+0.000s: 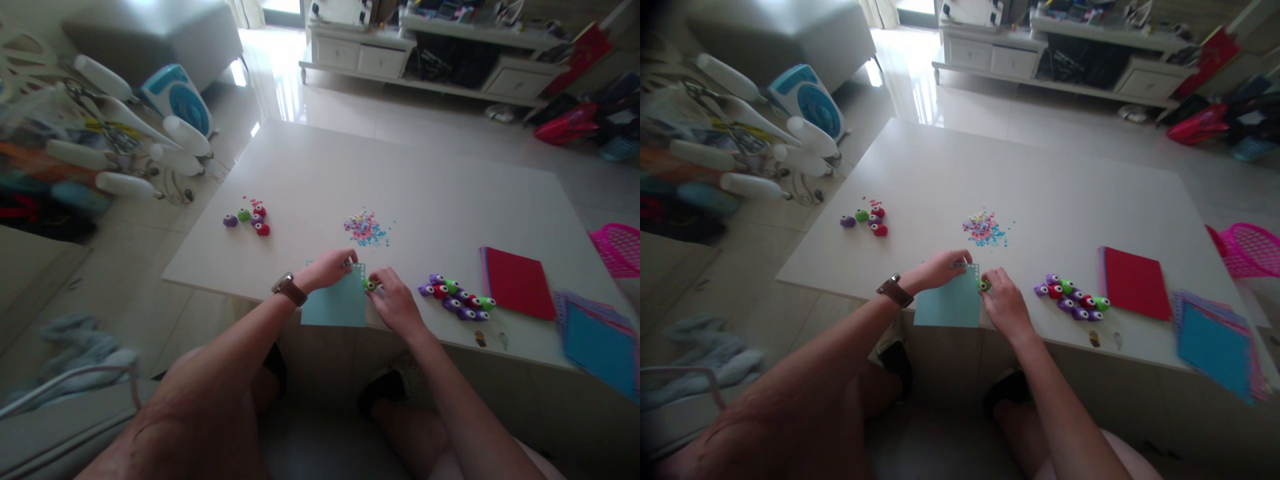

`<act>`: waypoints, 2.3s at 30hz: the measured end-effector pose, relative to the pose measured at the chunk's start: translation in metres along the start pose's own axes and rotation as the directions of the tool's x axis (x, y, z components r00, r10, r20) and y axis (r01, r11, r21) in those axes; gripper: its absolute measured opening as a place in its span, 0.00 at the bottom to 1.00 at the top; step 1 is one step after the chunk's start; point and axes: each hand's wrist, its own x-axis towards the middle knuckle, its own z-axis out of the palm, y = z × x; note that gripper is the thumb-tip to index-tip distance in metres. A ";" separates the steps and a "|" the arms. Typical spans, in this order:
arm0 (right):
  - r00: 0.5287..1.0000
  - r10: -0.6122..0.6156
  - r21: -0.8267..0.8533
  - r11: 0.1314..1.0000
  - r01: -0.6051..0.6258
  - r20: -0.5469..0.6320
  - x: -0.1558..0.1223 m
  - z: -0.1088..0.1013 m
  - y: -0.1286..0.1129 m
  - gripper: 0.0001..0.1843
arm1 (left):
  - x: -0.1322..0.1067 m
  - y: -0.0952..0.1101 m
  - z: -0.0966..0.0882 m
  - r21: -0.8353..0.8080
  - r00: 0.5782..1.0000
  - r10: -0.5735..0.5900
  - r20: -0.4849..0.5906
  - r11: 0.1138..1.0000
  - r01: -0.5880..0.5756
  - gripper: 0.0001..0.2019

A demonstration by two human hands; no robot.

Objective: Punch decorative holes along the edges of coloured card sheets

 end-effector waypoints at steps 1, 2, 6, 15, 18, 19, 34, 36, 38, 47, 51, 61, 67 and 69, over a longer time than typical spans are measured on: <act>1.000 -0.001 -0.001 1.000 0.001 0.010 0.000 0.000 0.000 0.07 | 0.000 0.000 0.000 0.005 1.000 -0.002 0.005 1.000 0.002 0.10; 1.000 -0.002 -0.006 1.000 0.002 0.021 0.000 0.001 0.001 0.07 | 0.000 0.000 0.001 0.008 1.000 -0.002 0.010 1.000 0.002 0.10; 0.998 -0.018 -0.030 0.999 0.020 0.060 0.000 0.002 0.003 0.08 | -0.001 -0.003 0.004 0.037 1.000 0.014 0.012 0.999 -0.014 0.11; 0.997 -0.032 -0.009 0.999 0.032 0.064 0.001 0.005 0.010 0.10 | -0.006 0.002 0.003 0.199 0.999 0.045 0.021 0.979 -0.048 0.07; 0.997 -0.041 0.022 0.999 0.040 0.067 0.001 0.005 0.011 0.11 | -0.008 0.003 0.004 0.244 0.997 0.012 0.075 0.969 -0.030 0.09; 0.997 -0.043 0.038 0.998 0.041 0.067 0.001 0.004 0.010 0.11 | -0.009 0.003 0.005 0.256 0.997 0.013 0.078 0.966 -0.032 0.09; 0.969 0.208 0.384 0.891 -0.244 0.134 0.006 0.007 0.012 0.11 | -0.006 -0.001 0.008 0.271 0.996 0.022 0.085 0.962 -0.044 0.07; 0.969 0.210 0.396 0.885 -0.245 0.130 0.006 0.009 0.011 0.11 | -0.006 -0.002 0.009 0.273 0.996 0.025 0.082 0.961 -0.047 0.07; 0.970 0.208 0.403 0.883 -0.242 0.126 0.007 0.010 0.010 0.12 | -0.006 -0.003 0.009 0.266 0.996 0.035 0.083 0.962 -0.056 0.07; 0.966 0.231 0.407 0.877 -0.257 0.114 0.008 0.013 0.008 0.13 | -0.006 0.003 0.004 0.245 0.987 0.010 0.159 0.968 -0.049 0.19; 0.963 0.248 0.421 0.867 -0.268 0.103 0.009 0.014 0.007 0.14 | -0.006 0.006 0.003 0.253 0.989 -0.004 0.150 0.967 -0.035 0.25; 0.946 0.302 0.441 0.838 -0.321 0.114 0.013 0.014 0.008 0.15 | -0.005 0.005 0.003 0.245 0.987 0.000 0.164 0.969 -0.041 0.17; 0.942 0.303 0.451 0.828 -0.334 0.141 0.013 0.012 0.009 0.15 | -0.006 0.005 0.002 0.253 0.982 -0.009 0.191 0.967 -0.040 0.16; 0.939 0.310 0.448 0.826 -0.343 0.149 0.013 0.011 0.009 0.14 | -0.006 0.005 0.002 0.255 0.981 -0.012 0.195 0.966 -0.039 0.17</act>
